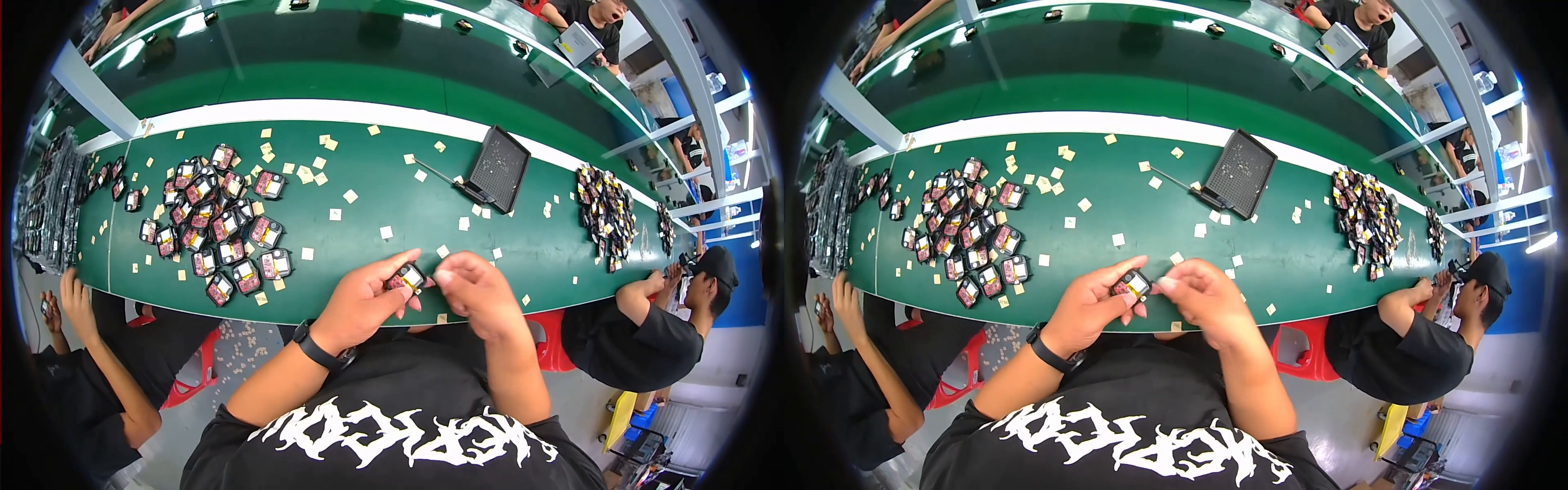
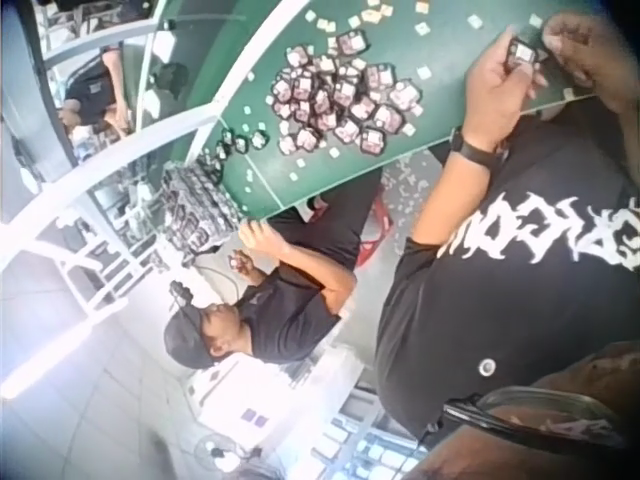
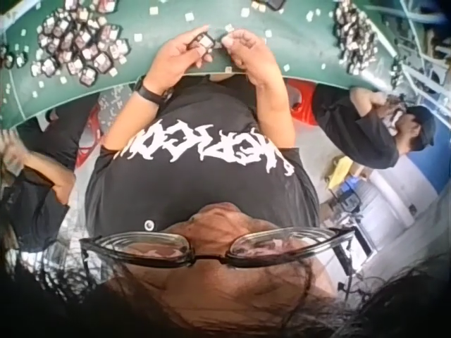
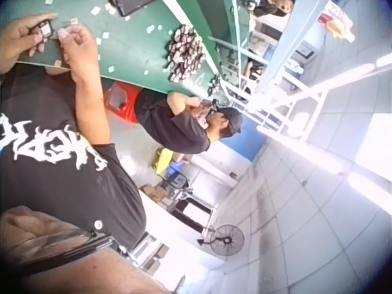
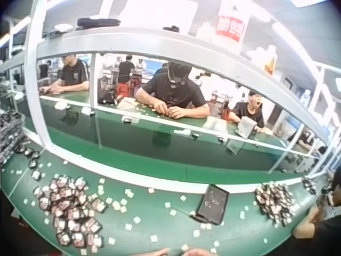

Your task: Inspecting and manipulating small electronic components with tweezers at a factory assembly line.

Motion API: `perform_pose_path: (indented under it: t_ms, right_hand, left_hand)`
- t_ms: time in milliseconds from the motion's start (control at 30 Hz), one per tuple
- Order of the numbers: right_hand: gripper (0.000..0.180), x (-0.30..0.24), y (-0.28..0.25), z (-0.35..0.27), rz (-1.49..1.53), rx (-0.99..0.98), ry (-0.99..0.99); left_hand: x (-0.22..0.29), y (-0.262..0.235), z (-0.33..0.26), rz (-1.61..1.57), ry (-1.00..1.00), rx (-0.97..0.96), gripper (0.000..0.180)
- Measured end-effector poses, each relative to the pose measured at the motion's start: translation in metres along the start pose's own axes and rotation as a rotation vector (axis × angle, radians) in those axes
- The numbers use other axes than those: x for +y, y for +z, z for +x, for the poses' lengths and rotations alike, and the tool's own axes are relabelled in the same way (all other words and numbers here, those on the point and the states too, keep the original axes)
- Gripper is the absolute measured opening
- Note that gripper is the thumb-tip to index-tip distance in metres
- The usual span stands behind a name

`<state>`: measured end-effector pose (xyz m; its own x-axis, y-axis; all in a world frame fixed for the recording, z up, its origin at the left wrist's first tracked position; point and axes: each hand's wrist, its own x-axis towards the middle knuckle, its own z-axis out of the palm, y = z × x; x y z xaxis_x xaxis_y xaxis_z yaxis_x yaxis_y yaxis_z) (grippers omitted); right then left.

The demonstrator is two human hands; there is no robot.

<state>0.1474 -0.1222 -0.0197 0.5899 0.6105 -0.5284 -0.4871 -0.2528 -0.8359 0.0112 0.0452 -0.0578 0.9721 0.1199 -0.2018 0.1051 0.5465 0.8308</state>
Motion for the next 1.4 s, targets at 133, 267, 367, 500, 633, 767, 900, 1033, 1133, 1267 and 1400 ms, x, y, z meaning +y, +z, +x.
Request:
perform_pose_path:
  t_ms: [133,267,367,500,633,767,900,1033,1133,1267,1400]
  right_hand:
    - [0.015,0.001,-0.068,-0.020,-0.205,0.375,-0.246]
    - [0.016,0.010,-0.178,-0.022,-0.885,0.894,-0.540]
    - [0.028,0.020,-0.249,-0.026,-1.385,1.113,-0.651]
    - [0.037,0.020,-0.289,-0.028,-1.521,1.221,-0.496]
    - [0.032,0.013,-0.316,-0.024,-1.599,1.193,-0.541]
    - [0.026,0.010,-0.330,-0.017,-1.668,1.128,-0.547]
    - [0.021,0.008,-0.339,-0.020,-1.696,1.097,-0.564]
    - [0.020,0.007,-0.343,-0.018,-1.763,1.092,-0.614]
    - [0.017,0.008,-0.349,-0.023,-1.803,1.101,-0.673]
    - [0.020,0.008,-0.350,-0.033,-1.754,1.106,-0.842]
    - [0.020,0.003,-0.313,-0.044,-1.636,1.020,-0.972]
  left_hand:
    - [-0.002,-0.005,-0.002,-0.075,0.023,0.006,0.057]
    - [0.002,-0.002,-0.002,-0.035,-0.007,-0.021,0.057]
    - [0.001,-0.001,-0.001,-0.009,-0.026,-0.057,0.057]
    - [-0.005,-0.001,-0.003,0.062,0.011,-0.063,0.056]
    - [-0.003,0.001,-0.008,0.151,0.072,-0.077,0.062]
    - [0.008,0.008,-0.028,0.095,0.067,-0.147,0.077]
    - [0.049,0.025,-0.056,0.298,0.086,-0.206,0.081]
    - [0.068,0.030,-0.073,0.436,0.215,-0.182,0.074]
    - [0.072,0.029,-0.081,0.474,0.246,-0.134,0.067]
    - [0.073,0.019,-0.081,0.440,0.134,0.110,0.044]
    - [0.074,-0.022,-0.078,0.519,0.363,0.555,0.030]
